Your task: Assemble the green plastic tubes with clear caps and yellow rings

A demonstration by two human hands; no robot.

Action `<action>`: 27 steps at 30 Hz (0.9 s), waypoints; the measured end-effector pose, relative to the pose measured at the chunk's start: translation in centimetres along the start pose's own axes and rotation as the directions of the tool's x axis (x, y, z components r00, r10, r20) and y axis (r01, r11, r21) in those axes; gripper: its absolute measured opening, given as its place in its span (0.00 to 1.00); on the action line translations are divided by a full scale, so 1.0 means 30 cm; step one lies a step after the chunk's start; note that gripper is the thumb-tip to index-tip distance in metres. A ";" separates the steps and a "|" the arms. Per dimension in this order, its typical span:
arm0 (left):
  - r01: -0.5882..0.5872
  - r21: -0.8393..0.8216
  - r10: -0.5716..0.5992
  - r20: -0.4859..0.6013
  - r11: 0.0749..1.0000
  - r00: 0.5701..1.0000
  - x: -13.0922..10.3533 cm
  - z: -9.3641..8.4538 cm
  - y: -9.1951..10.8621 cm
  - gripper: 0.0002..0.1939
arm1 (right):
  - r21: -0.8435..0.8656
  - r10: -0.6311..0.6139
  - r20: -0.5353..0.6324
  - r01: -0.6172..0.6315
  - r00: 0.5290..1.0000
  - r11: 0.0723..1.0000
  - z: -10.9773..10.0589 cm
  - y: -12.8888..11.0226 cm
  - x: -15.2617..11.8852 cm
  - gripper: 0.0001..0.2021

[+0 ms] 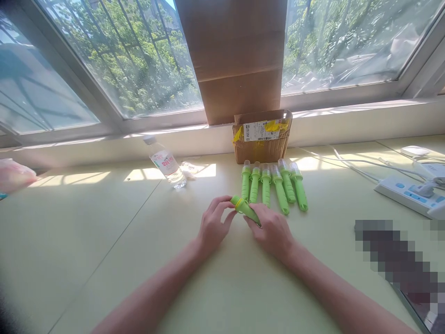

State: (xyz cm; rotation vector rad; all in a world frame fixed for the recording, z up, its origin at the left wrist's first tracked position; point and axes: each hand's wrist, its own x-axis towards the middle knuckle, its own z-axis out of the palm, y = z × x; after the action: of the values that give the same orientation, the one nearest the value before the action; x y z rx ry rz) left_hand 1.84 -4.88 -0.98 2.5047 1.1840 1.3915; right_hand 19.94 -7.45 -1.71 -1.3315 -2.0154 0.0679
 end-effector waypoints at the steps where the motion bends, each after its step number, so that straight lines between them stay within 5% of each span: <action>1: -0.001 0.000 0.001 -0.003 1.000 1.000 0.001 0.000 0.001 0.05 | -0.022 -0.002 0.009 0.002 1.000 1.000 -0.003 -0.004 0.001 0.12; 9: -0.012 -0.003 0.012 -0.015 1.000 1.000 0.001 0.001 0.002 0.06 | -0.045 0.061 0.111 -0.056 0.992 0.997 -0.016 -0.019 0.002 0.16; 14: -0.014 -0.004 0.014 -0.019 1.000 1.000 0.002 -0.001 0.004 0.05 | 0.026 0.073 0.074 -0.076 0.995 0.997 -0.001 -0.002 -0.005 0.19; 21: -0.014 0.014 0.014 -0.011 1.000 1.000 0.005 -0.005 0.010 0.04 | 0.051 -0.018 0.001 0.018 1.000 0.999 0.002 -0.002 -0.010 0.11; 27: -0.031 0.033 0.032 -0.039 0.999 0.999 0.005 -0.007 0.019 0.05 | -0.053 -0.100 0.047 0.102 0.994 0.993 -0.004 -0.022 -0.006 0.13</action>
State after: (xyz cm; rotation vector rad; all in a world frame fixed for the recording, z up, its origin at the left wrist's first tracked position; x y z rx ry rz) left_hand 2.07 -5.25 -0.53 2.5394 1.1884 1.4473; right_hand 19.53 -7.96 -1.45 -1.2694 -2.1328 -0.0053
